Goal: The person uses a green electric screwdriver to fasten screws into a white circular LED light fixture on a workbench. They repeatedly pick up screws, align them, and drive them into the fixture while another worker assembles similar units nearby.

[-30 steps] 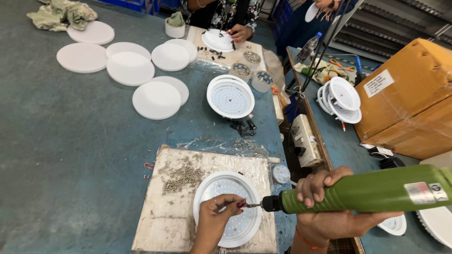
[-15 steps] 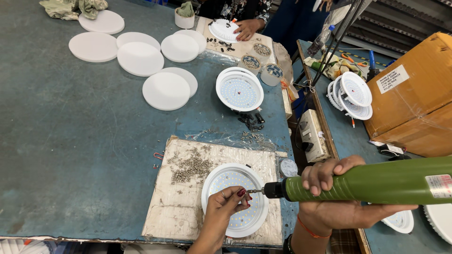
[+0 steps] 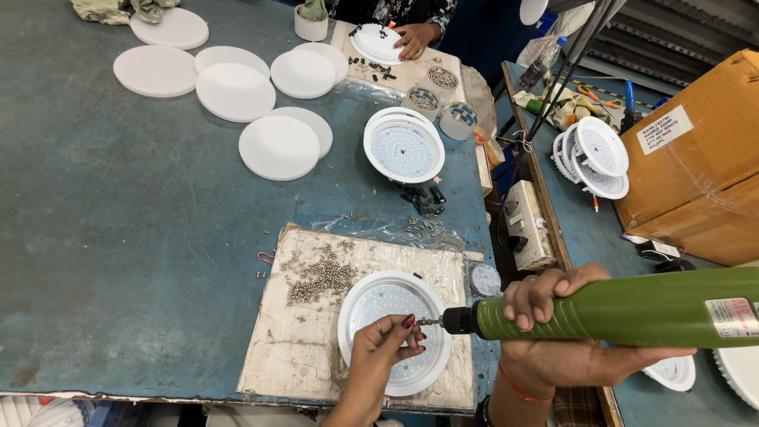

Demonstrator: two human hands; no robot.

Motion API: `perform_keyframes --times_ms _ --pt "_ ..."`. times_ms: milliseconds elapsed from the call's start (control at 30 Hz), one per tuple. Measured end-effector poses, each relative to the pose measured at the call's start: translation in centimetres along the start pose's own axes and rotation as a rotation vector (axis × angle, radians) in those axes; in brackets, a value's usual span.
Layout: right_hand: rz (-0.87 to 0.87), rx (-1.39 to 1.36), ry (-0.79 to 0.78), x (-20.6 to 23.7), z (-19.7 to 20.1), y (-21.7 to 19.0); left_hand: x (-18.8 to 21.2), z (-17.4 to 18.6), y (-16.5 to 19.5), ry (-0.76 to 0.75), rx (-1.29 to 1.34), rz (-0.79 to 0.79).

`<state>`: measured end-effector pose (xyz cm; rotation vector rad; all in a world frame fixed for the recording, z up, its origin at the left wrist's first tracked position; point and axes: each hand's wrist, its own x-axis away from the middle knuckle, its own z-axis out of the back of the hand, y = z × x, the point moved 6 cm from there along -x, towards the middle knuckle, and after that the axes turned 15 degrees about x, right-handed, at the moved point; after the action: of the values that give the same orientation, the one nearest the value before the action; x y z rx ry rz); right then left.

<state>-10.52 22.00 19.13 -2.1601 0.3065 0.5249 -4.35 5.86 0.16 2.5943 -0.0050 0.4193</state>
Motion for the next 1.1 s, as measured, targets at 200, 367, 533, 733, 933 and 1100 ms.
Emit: perform_keyframes --times_ms 200,367,533,733,933,1100 --pt "-0.010 0.046 -0.044 -0.1 -0.7 -0.1 0.0 -0.4 -0.3 -0.066 -0.029 -0.060" --pt "-0.035 0.082 -0.097 -0.3 -1.0 -0.1 -0.3 -0.3 -0.7 -0.106 -0.124 -0.098" --pt "-0.041 0.073 -0.116 -0.3 -0.6 -0.1 0.3 -1.2 0.4 -0.141 -0.224 -0.164" --pt "-0.019 0.172 -0.101 -0.2 1.2 0.9 2.7 -2.5 4.8 -0.049 -0.877 -0.541" --pt "0.023 0.357 -0.076 0.9 3.5 3.9 3.3 -4.1 2.9 -0.373 -1.463 -0.653" --pt "0.005 0.354 -0.093 1.2 4.7 5.6 3.1 -3.2 0.9 -0.487 -1.635 -0.588"
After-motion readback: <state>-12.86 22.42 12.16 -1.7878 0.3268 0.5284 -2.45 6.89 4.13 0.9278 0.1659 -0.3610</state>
